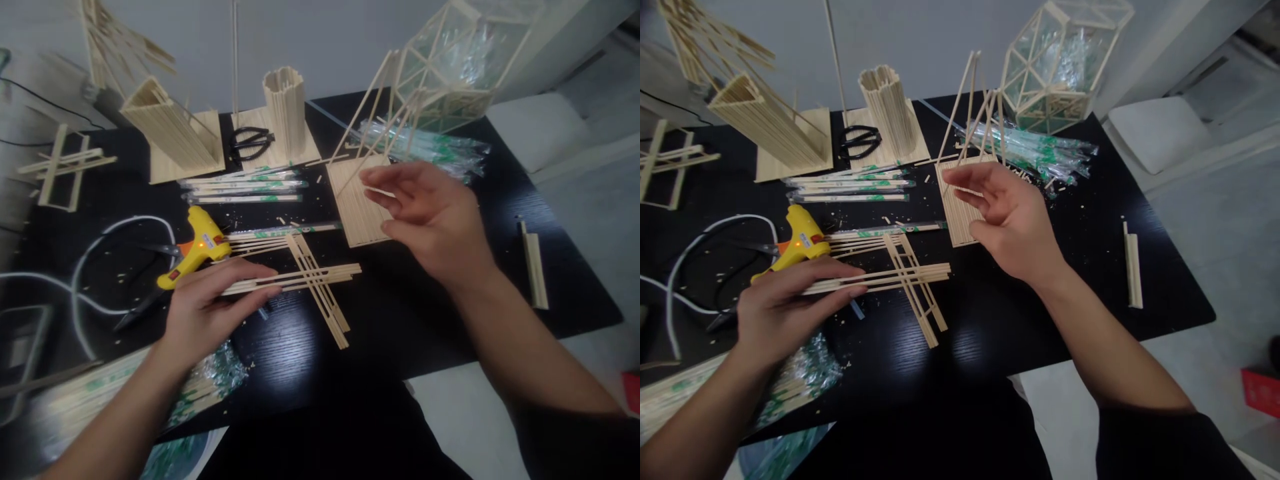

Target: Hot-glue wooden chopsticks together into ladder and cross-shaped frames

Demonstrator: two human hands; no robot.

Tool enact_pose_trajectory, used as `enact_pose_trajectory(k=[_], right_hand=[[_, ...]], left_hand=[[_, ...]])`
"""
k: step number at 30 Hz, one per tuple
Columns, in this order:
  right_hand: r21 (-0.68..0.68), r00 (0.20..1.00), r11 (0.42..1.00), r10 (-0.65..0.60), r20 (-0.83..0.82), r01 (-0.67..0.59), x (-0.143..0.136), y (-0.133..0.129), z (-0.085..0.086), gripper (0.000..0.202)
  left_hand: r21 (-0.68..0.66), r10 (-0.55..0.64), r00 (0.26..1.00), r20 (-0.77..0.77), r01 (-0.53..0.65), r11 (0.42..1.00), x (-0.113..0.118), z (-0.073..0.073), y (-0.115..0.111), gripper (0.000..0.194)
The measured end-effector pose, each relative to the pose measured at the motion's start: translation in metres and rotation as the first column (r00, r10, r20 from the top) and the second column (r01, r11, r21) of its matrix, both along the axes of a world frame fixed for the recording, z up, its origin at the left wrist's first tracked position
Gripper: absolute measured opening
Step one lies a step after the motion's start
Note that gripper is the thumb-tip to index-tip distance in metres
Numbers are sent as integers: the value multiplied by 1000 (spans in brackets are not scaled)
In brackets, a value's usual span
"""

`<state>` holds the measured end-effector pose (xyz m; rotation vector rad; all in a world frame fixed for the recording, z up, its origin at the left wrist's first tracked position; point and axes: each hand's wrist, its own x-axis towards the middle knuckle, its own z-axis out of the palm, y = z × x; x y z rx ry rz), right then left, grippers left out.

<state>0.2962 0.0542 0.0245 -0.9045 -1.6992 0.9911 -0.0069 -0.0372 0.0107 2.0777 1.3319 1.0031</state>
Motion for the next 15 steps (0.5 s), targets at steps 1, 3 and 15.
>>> enact_pose_trajectory(k=[1, 3, 15], right_hand=[[-17, 1000, 1000, 14, 20, -14, 1, 0, -1, 43], [-26, 997, 999, 34, 75, -32, 1, 0, -1, 43], [-148, 997, 987, 58, -43, -64, -4, 0, -8, 18]], left_hand=[[1, 5, 1000, -2, -5, 1000, 0, 0, 0, 20], [0, 23, 1000, -8, -23, 1000, 1, 1, 0, 19], [-14, 138, 990, -32, -138, 990, -7, -7, -1, 17]])
